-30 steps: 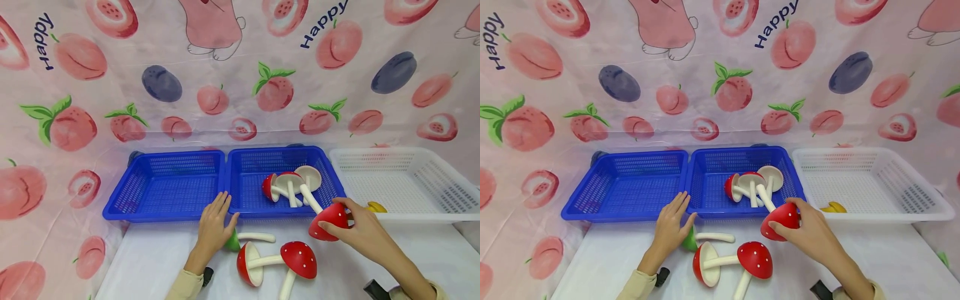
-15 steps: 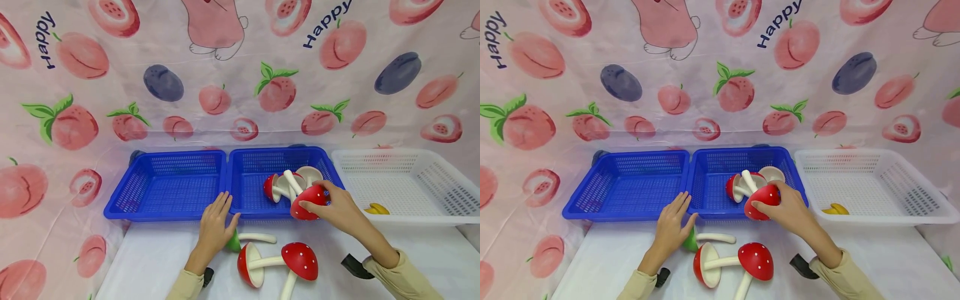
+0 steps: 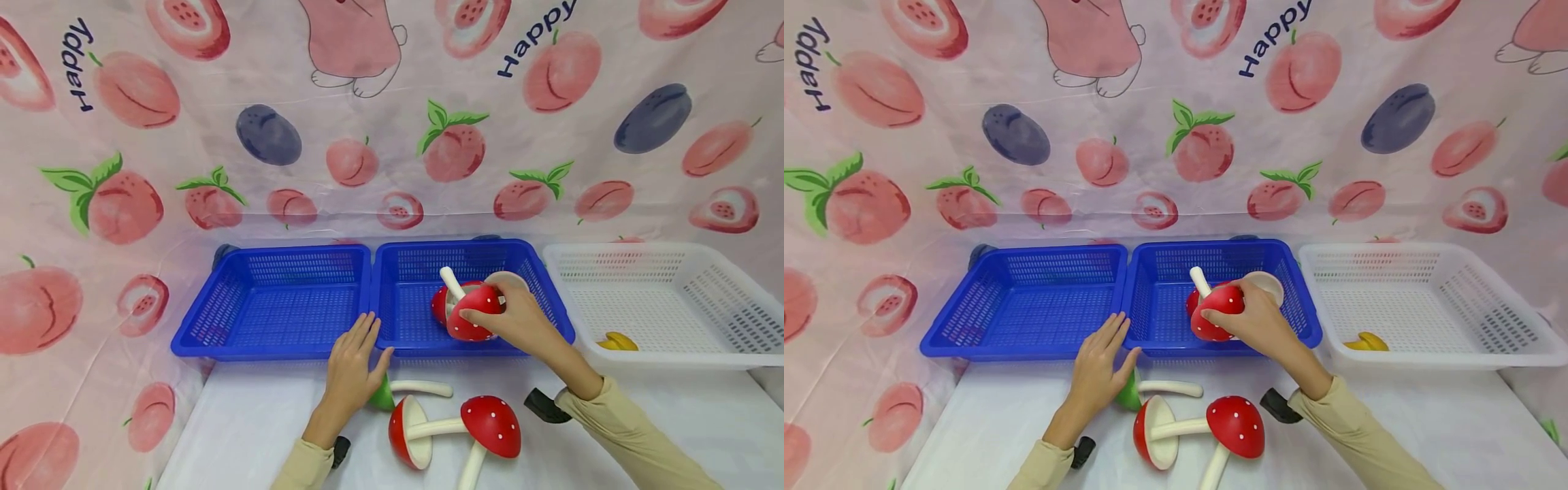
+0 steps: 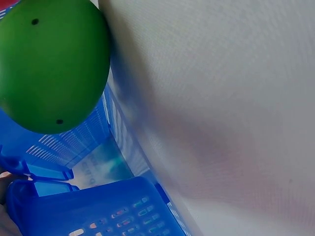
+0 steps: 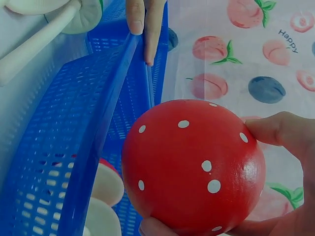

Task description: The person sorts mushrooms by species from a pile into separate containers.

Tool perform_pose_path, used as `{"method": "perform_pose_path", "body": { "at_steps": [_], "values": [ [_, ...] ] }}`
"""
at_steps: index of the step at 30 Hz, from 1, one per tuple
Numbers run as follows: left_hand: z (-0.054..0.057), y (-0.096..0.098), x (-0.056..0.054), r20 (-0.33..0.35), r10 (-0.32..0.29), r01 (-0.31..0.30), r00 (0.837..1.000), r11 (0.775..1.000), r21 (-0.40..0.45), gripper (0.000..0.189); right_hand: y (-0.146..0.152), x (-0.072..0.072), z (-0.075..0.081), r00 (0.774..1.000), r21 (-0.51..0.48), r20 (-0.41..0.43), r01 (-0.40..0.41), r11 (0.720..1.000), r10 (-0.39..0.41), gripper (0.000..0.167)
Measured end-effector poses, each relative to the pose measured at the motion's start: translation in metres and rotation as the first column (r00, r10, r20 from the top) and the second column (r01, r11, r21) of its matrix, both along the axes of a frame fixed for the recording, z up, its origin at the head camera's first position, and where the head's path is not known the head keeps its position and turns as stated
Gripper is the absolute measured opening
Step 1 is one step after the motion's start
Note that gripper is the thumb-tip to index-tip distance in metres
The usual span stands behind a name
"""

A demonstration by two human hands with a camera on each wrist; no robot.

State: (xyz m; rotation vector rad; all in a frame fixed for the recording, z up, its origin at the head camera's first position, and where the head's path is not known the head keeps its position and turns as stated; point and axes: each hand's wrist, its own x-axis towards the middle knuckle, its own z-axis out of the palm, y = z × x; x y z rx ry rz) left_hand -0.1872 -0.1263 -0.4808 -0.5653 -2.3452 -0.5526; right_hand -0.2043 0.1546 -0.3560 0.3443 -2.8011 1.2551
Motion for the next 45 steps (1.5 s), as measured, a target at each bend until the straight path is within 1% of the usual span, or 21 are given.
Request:
{"method": "perform_pose_path", "body": {
  "at_steps": [3,6,8,15,20,22,28,31,33,36,40,43,45],
  "values": [
    [0.001,-0.001,0.0,-0.003,0.001,-0.001,1.0,1.0,-0.002,0.051,-0.008,-0.005,0.0,0.999,0.006,0.036,0.003,1.0,-0.003,0.061],
    [0.001,-0.002,0.001,-0.004,0.004,-0.004,1.0,1.0,-0.003,0.051,-0.015,-0.011,0.0,0.996,0.008,0.089,-0.001,1.0,0.0,0.067],
    [0.002,-0.002,0.001,-0.004,0.004,-0.004,1.0,1.0,-0.003,0.051,-0.019,-0.015,-0.003,0.994,0.011,0.109,-0.007,1.0,0.006,0.07],
    [0.001,-0.001,0.0,-0.001,0.004,-0.004,1.0,1.0,-0.01,0.052,-0.034,-0.028,-0.018,0.993,0.029,0.112,-0.031,0.999,0.027,0.069],
    [0.002,0.0,0.001,0.033,0.016,-0.015,0.999,1.0,-0.013,0.052,-0.047,-0.036,-0.032,0.993,0.044,0.109,-0.044,0.998,0.039,0.07],
    [0.002,0.0,0.001,0.039,0.019,-0.019,0.999,1.0,-0.018,0.052,-0.052,-0.039,-0.036,0.992,0.037,0.122,-0.044,0.998,0.039,0.071],
    [0.0,0.0,0.0,0.008,0.02,-0.02,1.0,1.0,-0.023,0.052,-0.062,-0.044,-0.047,0.985,0.008,0.172,-0.033,0.999,0.031,0.076],
    [0.0,0.0,0.0,0.006,0.022,-0.021,1.0,0.999,-0.025,0.052,-0.064,-0.045,-0.054,0.985,0.017,0.17,-0.04,0.999,0.036,0.08],
    [0.0,0.0,0.0,0.007,0.022,-0.022,1.0,0.999,-0.026,0.052,-0.064,-0.046,-0.058,0.986,0.028,0.155,-0.058,0.998,0.053,0.081],
    [0.0,0.001,0.0,0.013,0.024,-0.024,1.0,0.999,-0.028,0.052,-0.064,-0.045,-0.063,0.99,0.043,0.112,-0.095,0.995,0.089,0.068],
    [0.001,0.001,0.001,0.022,0.027,-0.026,0.999,0.999,-0.03,0.052,-0.061,-0.043,-0.065,0.988,0.075,0.045,-0.152,0.986,0.149,0.04],
    [0.001,0.001,0.001,0.026,0.026,-0.025,0.999,0.999,-0.025,0.052,-0.058,-0.041,-0.065,0.98,0.09,0.029,-0.201,0.976,0.199,0.031],
    [0.003,0.0,0.001,0.031,0.02,-0.02,0.999,1.0,-0.019,0.052,-0.055,-0.038,-0.064,0.975,0.089,0.04,-0.222,0.971,0.219,0.029]
  ]
}}
